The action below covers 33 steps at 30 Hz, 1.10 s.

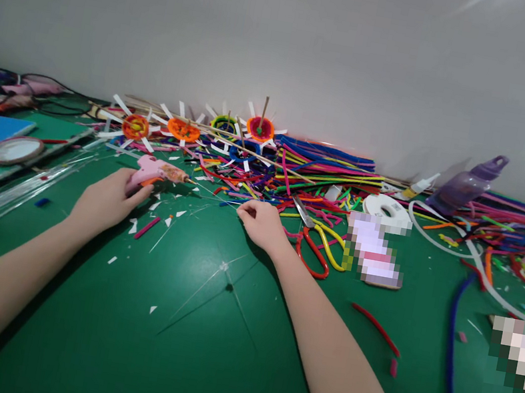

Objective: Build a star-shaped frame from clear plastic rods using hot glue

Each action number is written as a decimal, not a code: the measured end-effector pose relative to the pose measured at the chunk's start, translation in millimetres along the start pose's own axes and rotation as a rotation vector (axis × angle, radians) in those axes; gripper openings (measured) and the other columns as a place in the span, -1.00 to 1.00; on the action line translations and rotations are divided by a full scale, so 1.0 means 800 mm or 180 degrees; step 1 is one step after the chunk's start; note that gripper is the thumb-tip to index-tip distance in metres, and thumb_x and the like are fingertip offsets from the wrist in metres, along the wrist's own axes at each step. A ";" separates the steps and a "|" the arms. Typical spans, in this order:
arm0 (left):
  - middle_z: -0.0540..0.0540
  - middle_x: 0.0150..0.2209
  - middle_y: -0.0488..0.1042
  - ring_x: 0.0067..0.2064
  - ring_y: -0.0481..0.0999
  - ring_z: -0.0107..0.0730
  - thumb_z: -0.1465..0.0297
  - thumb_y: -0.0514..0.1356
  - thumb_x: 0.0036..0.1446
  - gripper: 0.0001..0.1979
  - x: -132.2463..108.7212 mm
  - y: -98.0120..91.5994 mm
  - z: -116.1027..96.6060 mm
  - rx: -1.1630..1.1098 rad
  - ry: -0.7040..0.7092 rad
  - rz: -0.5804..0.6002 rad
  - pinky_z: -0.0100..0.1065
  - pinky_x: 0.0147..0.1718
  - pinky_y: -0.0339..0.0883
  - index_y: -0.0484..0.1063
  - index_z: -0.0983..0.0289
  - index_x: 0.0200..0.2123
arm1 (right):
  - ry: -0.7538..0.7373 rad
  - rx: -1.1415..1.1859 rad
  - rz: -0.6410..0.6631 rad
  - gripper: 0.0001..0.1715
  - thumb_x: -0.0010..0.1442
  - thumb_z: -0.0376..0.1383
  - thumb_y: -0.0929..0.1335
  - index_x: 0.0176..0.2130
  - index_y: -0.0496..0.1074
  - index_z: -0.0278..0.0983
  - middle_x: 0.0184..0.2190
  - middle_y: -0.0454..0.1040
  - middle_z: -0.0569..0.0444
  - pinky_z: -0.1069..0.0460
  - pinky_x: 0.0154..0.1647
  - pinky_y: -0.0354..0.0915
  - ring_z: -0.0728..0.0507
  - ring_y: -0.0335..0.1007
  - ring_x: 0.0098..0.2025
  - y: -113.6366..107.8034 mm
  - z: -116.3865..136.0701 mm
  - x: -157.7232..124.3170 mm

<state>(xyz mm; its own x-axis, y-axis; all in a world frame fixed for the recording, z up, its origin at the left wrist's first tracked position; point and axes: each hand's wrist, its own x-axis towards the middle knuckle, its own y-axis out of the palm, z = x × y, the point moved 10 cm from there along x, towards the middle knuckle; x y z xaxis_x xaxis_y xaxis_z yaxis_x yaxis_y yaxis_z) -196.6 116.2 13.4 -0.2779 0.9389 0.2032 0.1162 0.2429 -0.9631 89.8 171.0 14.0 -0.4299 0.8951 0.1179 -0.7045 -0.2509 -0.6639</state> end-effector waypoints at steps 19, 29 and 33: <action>0.14 -0.24 0.46 -0.23 0.46 -0.14 -0.02 -0.10 0.12 -0.52 -0.002 -0.005 -0.004 -0.0048 -0.0008 0.0013 -0.32 -0.43 0.17 0.28 0.22 -0.13 | 0.0250 0.0948 -0.0165 -0.70 0.09 -0.18 0.32 -0.27 0.49 -0.34 -0.42 0.51 0.03 0.10 -0.51 0.24 0.02 0.33 -0.51 -0.010 -0.016 0.006; 0.13 -0.23 0.46 -0.22 0.45 -0.14 -0.01 -0.08 0.12 -0.51 -0.002 -0.015 0.006 -0.0212 -0.0203 -0.0285 -0.29 -0.40 0.18 0.26 0.20 -0.06 | 0.0182 0.0443 -0.0087 -0.80 0.09 -0.26 0.32 -0.40 0.49 -0.33 -0.51 0.48 0.07 0.08 -0.41 0.23 -0.02 0.36 -0.49 -0.002 -0.011 0.003; 0.12 -0.24 0.46 -0.23 0.45 -0.15 0.00 -0.08 0.12 -0.52 -0.004 -0.016 0.003 -0.0217 -0.0175 -0.0296 -0.29 -0.40 0.19 0.26 0.19 -0.07 | 0.0132 0.0323 -0.0048 -0.79 0.10 -0.26 0.31 -0.39 0.50 -0.31 -0.49 0.49 0.08 0.08 -0.39 0.22 -0.02 0.35 -0.46 0.000 -0.007 0.002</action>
<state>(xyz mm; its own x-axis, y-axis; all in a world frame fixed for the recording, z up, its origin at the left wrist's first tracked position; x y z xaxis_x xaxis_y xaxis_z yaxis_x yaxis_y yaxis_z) -199.8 109.7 25.1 -0.3422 0.8971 0.2794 0.1515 0.3461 -0.9259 92.5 175.0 10.0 -0.3967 0.9130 0.0951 -0.7650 -0.2716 -0.5839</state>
